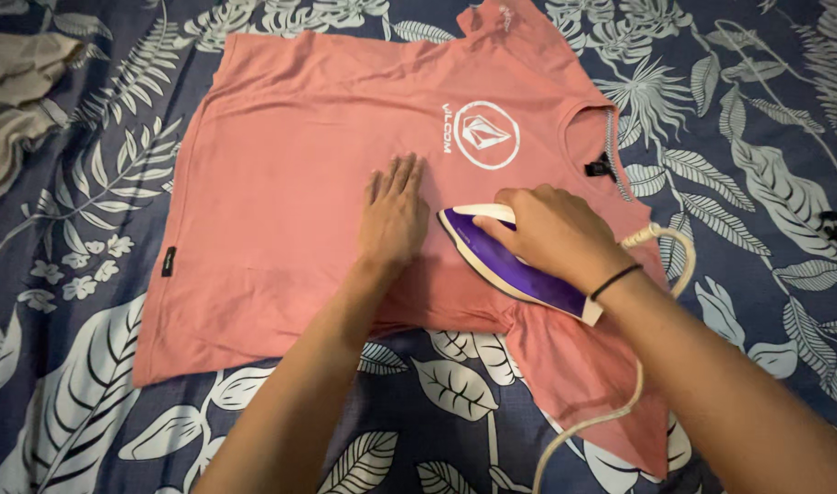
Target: The person irons a pink t-shirt laid flat on a patterned bedsheet. They use a purple and white iron, moving it back and forth across the shirt while smoothing the fabric with their left hand. The shirt is adjusted and repositioned several times during the process.
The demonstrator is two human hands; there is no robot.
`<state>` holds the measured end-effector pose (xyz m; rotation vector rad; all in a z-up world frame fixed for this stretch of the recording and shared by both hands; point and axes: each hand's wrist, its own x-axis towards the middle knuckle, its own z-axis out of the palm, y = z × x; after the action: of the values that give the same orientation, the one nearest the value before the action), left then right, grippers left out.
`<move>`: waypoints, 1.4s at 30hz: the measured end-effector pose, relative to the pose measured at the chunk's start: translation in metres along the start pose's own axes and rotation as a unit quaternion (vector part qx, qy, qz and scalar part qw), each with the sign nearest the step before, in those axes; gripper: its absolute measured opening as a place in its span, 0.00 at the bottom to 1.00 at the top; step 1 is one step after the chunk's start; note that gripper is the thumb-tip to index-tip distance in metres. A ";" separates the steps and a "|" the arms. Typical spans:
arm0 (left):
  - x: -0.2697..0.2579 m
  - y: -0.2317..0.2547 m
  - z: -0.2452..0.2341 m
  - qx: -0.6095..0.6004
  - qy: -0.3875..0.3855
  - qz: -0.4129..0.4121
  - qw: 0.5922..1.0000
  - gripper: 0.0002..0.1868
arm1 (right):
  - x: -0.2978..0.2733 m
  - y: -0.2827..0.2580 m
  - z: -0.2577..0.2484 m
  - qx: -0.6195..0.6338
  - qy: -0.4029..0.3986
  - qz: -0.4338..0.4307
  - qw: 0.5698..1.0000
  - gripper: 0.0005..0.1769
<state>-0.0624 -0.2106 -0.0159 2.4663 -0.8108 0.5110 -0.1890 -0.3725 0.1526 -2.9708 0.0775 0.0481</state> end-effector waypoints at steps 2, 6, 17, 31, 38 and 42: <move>-0.005 0.002 0.001 0.002 0.021 0.008 1.000 0.32 | -0.001 -0.003 0.006 -0.013 0.002 0.040 0.999 0.24; -0.010 0.006 -0.007 -0.015 0.019 0.021 0.999 0.31 | 0.017 -0.007 0.013 -0.026 0.049 0.015 0.998 0.25; -0.008 0.011 -0.013 -0.013 -0.013 0.001 1.000 0.35 | 0.089 0.000 0.040 -0.069 0.154 -0.023 0.985 0.23; -0.005 0.013 -0.018 -0.004 -0.020 -0.004 1.000 0.35 | 0.094 0.107 0.022 -0.002 0.060 0.064 0.996 0.28; -0.009 0.009 -0.015 -0.019 -0.007 0.008 1.000 0.34 | 0.064 0.081 -0.003 0.094 -0.105 0.081 0.987 0.27; -0.010 0.002 -0.008 -0.041 0.028 0.025 0.998 0.30 | 0.063 0.041 -0.005 0.114 -0.116 -0.015 0.987 0.26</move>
<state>-0.0726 -0.2029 -0.0133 2.3512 -0.8546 0.5501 -0.1283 -0.4170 0.1482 -2.7144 0.0073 0.3556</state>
